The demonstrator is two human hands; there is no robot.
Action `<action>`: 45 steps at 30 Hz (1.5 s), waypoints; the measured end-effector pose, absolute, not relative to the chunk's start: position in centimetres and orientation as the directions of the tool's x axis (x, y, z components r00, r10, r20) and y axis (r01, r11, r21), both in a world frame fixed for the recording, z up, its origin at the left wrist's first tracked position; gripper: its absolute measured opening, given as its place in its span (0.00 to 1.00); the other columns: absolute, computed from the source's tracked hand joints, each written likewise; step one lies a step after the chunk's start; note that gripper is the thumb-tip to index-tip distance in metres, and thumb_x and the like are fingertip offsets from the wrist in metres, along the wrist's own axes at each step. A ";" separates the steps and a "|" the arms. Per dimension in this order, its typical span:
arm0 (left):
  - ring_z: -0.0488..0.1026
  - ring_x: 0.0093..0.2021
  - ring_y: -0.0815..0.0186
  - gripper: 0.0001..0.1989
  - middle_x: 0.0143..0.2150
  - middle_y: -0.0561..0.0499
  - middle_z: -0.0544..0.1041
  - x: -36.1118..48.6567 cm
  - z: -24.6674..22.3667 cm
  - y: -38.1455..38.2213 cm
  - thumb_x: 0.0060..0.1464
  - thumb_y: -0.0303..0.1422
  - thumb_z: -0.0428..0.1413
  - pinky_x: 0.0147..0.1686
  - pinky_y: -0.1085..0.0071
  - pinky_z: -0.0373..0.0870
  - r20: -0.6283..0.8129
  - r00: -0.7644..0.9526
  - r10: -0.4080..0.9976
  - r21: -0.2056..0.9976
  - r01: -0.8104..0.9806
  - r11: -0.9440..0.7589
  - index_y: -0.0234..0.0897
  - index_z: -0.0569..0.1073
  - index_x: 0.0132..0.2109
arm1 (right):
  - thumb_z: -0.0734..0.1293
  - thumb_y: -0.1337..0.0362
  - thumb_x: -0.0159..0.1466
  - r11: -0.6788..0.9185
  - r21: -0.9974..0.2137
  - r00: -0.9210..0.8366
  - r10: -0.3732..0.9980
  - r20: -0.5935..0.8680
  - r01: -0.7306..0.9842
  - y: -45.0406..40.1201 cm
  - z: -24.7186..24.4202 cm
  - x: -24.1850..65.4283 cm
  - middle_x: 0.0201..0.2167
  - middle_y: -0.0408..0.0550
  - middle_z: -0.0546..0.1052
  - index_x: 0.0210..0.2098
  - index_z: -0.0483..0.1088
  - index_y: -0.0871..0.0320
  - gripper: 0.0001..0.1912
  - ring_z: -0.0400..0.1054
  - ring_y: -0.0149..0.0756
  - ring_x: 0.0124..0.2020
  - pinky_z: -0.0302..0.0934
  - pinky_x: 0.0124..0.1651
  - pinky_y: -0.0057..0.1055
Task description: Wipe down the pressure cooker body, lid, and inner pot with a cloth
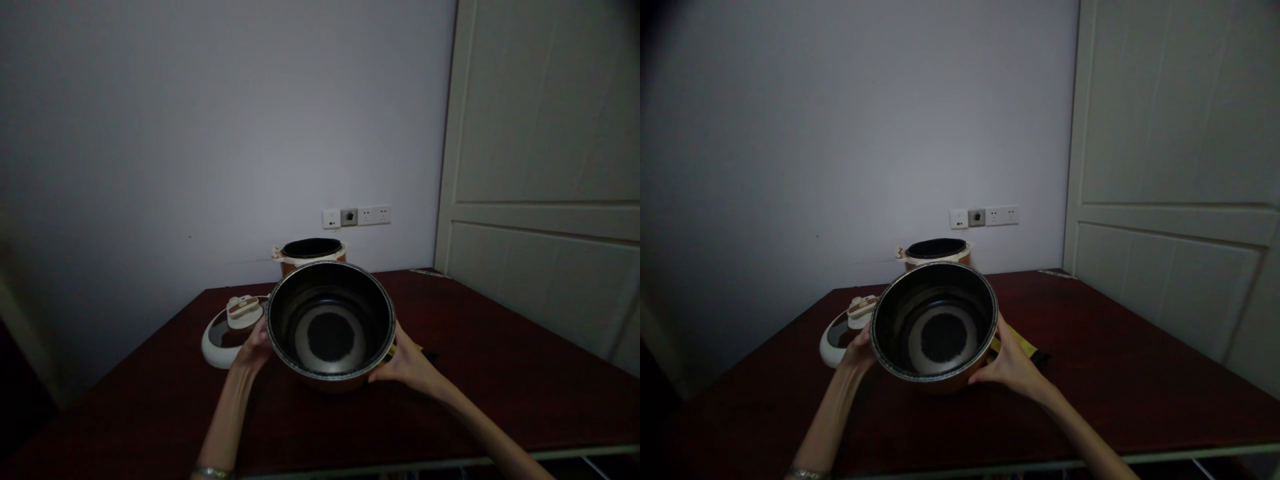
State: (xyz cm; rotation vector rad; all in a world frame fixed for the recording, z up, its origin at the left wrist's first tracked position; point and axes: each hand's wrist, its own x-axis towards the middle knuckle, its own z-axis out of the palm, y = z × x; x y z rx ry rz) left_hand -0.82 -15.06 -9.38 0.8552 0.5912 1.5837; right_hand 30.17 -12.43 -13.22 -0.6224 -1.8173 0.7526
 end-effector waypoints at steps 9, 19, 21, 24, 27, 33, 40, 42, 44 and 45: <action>0.71 0.52 0.54 0.20 0.42 0.43 0.79 0.4 -8.2 -13.9 0.50 0.48 0.57 0.54 0.60 0.65 0.078 -0.162 0.984 0.786 -0.596 -0.160 0.35 0.75 0.40 | 0.79 0.56 0.39 0.660 -0.746 -0.243 0.740 0.627 0.087 -13.8 -13.4 28.4 0.57 0.56 0.63 0.63 0.47 0.51 0.58 0.55 0.53 0.61 0.45 0.64 0.53; 0.75 0.48 0.58 0.14 0.37 0.47 0.81 0.9 -6.3 -15.2 0.57 0.41 0.53 0.52 0.64 0.68 0.059 -0.113 0.992 0.777 -0.619 -0.117 0.35 0.76 0.36 | 0.80 0.54 0.37 0.612 -0.790 -0.222 0.767 0.603 -0.031 -13.1 -15.3 28.8 0.60 0.56 0.59 0.64 0.46 0.50 0.61 0.56 0.54 0.60 0.51 0.62 0.51; 0.75 0.48 0.57 0.15 0.36 0.46 0.81 1.2 -5.8 -15.4 0.57 0.43 0.53 0.52 0.63 0.68 0.102 -0.118 0.988 0.788 -0.596 -0.153 0.35 0.76 0.35 | 0.79 0.55 0.38 0.624 -0.782 -0.234 0.760 0.607 -0.002 -13.1 -14.8 29.0 0.61 0.56 0.59 0.64 0.46 0.50 0.61 0.55 0.54 0.60 0.48 0.62 0.52; 0.75 0.48 0.56 0.15 0.35 0.46 0.81 1.7 -5.4 -15.5 0.56 0.43 0.53 0.50 0.63 0.69 0.110 -0.150 0.983 0.798 -0.576 -0.177 0.35 0.76 0.35 | 0.79 0.56 0.40 0.658 -0.747 -0.262 0.741 0.618 0.098 -13.2 -13.9 29.4 0.61 0.56 0.59 0.65 0.46 0.50 0.60 0.53 0.54 0.62 0.44 0.64 0.53; 0.76 0.44 0.58 0.11 0.34 0.47 0.81 2.5 -5.4 -15.4 0.55 0.37 0.54 0.47 0.65 0.71 0.072 -0.203 0.977 0.797 -0.577 -0.178 0.34 0.76 0.33 | 0.79 0.55 0.39 0.673 -0.716 -0.294 0.734 0.612 0.188 -13.3 -12.7 30.0 0.62 0.54 0.57 0.65 0.47 0.49 0.60 0.49 0.56 0.63 0.40 0.65 0.53; 0.77 0.39 0.62 0.11 0.35 0.50 0.81 3.5 -5.0 -15.5 0.55 0.34 0.52 0.44 0.68 0.72 0.144 -0.326 0.934 0.741 -0.590 -0.320 0.34 0.77 0.36 | 0.61 0.37 0.56 0.386 -0.911 -0.471 0.782 0.408 -0.147 -14.2 -9.3 30.6 0.65 0.48 0.56 0.64 0.50 0.45 0.42 0.48 0.50 0.65 0.47 0.62 0.50; 0.74 0.49 0.65 0.16 0.45 0.52 0.79 5.5 -4.3 -15.7 0.60 0.37 0.47 0.49 0.71 0.69 0.126 -0.441 0.889 0.700 -0.596 -0.394 0.39 0.74 0.49 | 0.54 0.39 0.61 0.194 -0.891 -0.150 0.950 0.275 -0.410 -14.0 -6.4 27.4 0.60 0.41 0.65 0.59 0.60 0.46 0.32 0.52 0.43 0.64 0.46 0.65 0.42; 0.74 0.48 0.65 0.16 0.45 0.53 0.79 6.1 -4.4 -15.4 0.59 0.36 0.49 0.49 0.71 0.68 0.104 -0.470 0.877 0.680 -0.610 -0.407 0.40 0.74 0.50 | 0.58 0.43 0.62 0.246 -0.858 -0.065 0.950 0.307 -0.451 -13.3 -6.3 26.7 0.56 0.42 0.70 0.55 0.65 0.49 0.27 0.57 0.43 0.61 0.49 0.64 0.39; 0.74 0.47 0.65 0.15 0.44 0.53 0.79 6.6 -4.6 -15.1 0.58 0.35 0.50 0.49 0.71 0.68 0.099 -0.487 0.868 0.654 -0.626 -0.425 0.40 0.74 0.50 | 0.61 0.46 0.61 0.310 -0.830 -0.007 0.935 0.354 -0.464 -12.6 -6.2 26.2 0.52 0.42 0.73 0.51 0.68 0.50 0.24 0.61 0.43 0.57 0.54 0.61 0.40; 0.74 0.47 0.66 0.15 0.44 0.53 0.79 6.7 -4.7 -15.0 0.57 0.35 0.50 0.49 0.72 0.68 0.098 -0.501 0.860 0.639 -0.631 -0.440 0.40 0.74 0.50 | 0.62 0.47 0.60 0.335 -0.819 0.016 0.929 0.371 -0.467 -12.2 -6.2 26.1 0.50 0.43 0.74 0.50 0.70 0.50 0.23 0.63 0.44 0.56 0.56 0.59 0.40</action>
